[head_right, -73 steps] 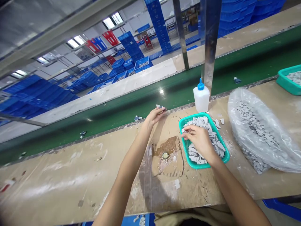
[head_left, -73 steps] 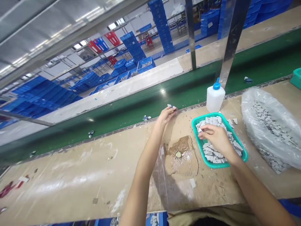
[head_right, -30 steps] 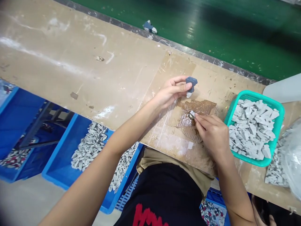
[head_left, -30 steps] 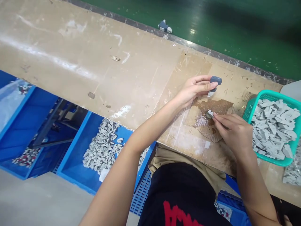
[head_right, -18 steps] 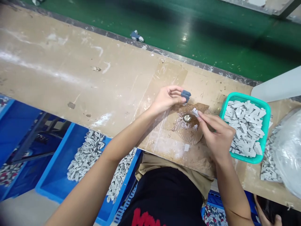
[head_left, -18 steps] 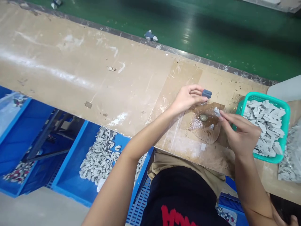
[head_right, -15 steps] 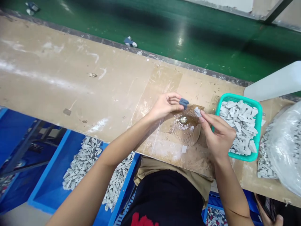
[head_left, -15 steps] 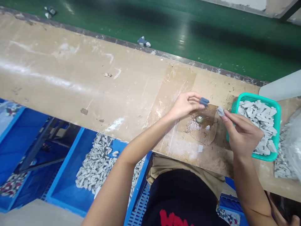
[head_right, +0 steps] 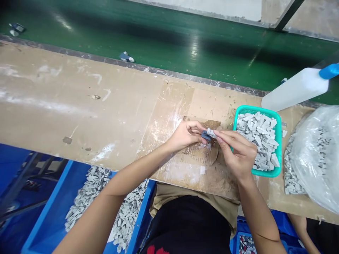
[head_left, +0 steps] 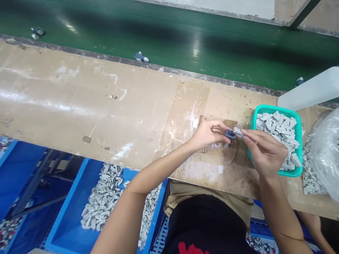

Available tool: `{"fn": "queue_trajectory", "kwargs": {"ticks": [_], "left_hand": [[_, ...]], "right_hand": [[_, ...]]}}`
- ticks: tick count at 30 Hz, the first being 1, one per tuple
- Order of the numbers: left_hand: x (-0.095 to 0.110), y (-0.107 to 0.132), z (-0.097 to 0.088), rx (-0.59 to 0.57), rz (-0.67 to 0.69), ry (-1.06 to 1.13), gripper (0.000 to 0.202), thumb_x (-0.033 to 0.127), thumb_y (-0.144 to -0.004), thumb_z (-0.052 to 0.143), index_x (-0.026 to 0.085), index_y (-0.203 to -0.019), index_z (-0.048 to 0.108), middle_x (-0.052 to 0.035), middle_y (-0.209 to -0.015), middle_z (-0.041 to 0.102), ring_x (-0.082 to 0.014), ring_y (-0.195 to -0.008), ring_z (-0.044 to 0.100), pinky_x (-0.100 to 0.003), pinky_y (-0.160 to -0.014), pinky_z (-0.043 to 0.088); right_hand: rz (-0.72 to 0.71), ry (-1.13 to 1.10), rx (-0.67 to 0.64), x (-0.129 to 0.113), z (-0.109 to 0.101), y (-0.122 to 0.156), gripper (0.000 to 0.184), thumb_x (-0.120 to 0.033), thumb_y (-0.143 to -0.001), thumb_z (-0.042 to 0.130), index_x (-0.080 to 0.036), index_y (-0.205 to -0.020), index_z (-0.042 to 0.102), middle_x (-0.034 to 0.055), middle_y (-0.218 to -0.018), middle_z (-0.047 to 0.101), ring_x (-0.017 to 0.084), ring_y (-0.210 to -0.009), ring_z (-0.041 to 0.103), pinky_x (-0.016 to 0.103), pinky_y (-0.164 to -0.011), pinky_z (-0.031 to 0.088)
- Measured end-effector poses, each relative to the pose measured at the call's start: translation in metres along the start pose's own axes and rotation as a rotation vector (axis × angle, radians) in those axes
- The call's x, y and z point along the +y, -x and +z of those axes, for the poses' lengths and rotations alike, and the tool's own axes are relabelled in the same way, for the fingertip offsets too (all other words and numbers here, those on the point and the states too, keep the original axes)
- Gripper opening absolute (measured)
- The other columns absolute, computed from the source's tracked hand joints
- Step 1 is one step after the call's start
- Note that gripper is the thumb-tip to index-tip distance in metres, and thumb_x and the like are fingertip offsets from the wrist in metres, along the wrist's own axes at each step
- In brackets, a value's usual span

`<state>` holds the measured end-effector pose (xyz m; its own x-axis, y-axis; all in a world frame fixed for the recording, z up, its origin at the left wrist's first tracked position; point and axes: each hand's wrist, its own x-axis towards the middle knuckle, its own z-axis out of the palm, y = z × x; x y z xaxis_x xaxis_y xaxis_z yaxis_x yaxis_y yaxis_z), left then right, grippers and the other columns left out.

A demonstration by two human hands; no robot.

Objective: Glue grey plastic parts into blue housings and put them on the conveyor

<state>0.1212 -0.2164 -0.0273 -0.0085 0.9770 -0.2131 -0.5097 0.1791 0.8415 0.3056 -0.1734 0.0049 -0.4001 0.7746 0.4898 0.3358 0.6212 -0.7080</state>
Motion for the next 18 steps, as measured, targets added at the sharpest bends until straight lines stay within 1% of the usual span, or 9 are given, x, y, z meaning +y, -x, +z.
{"fn": "queue_trajectory", "kwargs": {"ticks": [6, 10, 12, 14, 16, 18], "left_hand": [[0.0005, 0.0017, 0.0002, -0.016, 0.009, -0.019, 0.029, 0.015, -0.056, 0.088, 0.015, -0.079, 0.07, -0.0018, -0.075, 0.075, -0.0142, -0.072, 0.073, -0.032, -0.08, 0.059], [-0.0002, 0.002, 0.0003, -0.005, 0.017, -0.016, 0.03, 0.016, -0.055, 0.089, 0.015, -0.078, 0.07, -0.0026, -0.077, 0.075, -0.0152, -0.073, 0.074, -0.033, -0.081, 0.06], [-0.0006, 0.0025, 0.0007, 0.011, 0.023, -0.02, 0.031, 0.016, -0.054, 0.089, 0.015, -0.078, 0.071, -0.0033, -0.079, 0.076, -0.0162, -0.075, 0.074, -0.033, -0.081, 0.06], [-0.001, 0.0038, 0.0017, 0.032, 0.031, -0.017, 0.031, 0.017, -0.053, 0.09, 0.014, -0.078, 0.071, -0.0042, -0.081, 0.077, -0.017, -0.075, 0.075, -0.034, -0.081, 0.061], [-0.0017, 0.0059, 0.0033, 0.057, 0.05, -0.016, 0.031, 0.019, -0.055, 0.09, 0.014, -0.079, 0.071, -0.0049, -0.081, 0.077, -0.0174, -0.073, 0.075, -0.034, -0.079, 0.061], [-0.0029, 0.0087, 0.0053, 0.088, 0.085, -0.034, 0.028, 0.02, -0.059, 0.089, 0.014, -0.081, 0.073, -0.0054, -0.081, 0.078, -0.0174, -0.07, 0.075, -0.032, -0.075, 0.062]], "right_hand": [[-0.047, 0.008, -0.017, -0.0011, -0.0002, -0.0006, 0.022, -0.02, -0.088, 0.07, -0.034, -0.102, 0.08, 0.0016, -0.093, 0.079, 0.021, -0.084, 0.074, 0.038, -0.079, 0.062], [-0.067, 0.013, -0.06, -0.0018, -0.0002, -0.0016, 0.022, -0.02, -0.089, 0.069, -0.033, -0.102, 0.08, 0.0025, -0.091, 0.079, 0.02, -0.08, 0.074, 0.037, -0.073, 0.062], [-0.086, 0.017, -0.08, -0.0005, -0.0007, -0.0016, 0.026, -0.017, -0.088, 0.069, -0.034, -0.104, 0.079, 0.0026, -0.092, 0.078, 0.02, -0.08, 0.073, 0.036, -0.071, 0.062], [-0.127, 0.016, -0.084, 0.0019, -0.0013, -0.0008, 0.034, -0.012, -0.087, 0.068, -0.036, -0.109, 0.078, 0.0027, -0.094, 0.078, 0.02, -0.082, 0.073, 0.035, -0.071, 0.061], [-0.162, 0.005, -0.083, 0.0044, -0.0017, 0.0004, 0.042, -0.008, -0.086, 0.067, -0.037, -0.114, 0.076, 0.0027, -0.098, 0.077, 0.019, -0.084, 0.073, 0.034, -0.069, 0.06], [-0.154, 0.004, -0.094, 0.0057, -0.0016, 0.0017, 0.042, -0.008, -0.086, 0.066, -0.037, -0.115, 0.076, 0.0032, -0.099, 0.077, 0.019, -0.084, 0.073, 0.033, -0.067, 0.06]]}}
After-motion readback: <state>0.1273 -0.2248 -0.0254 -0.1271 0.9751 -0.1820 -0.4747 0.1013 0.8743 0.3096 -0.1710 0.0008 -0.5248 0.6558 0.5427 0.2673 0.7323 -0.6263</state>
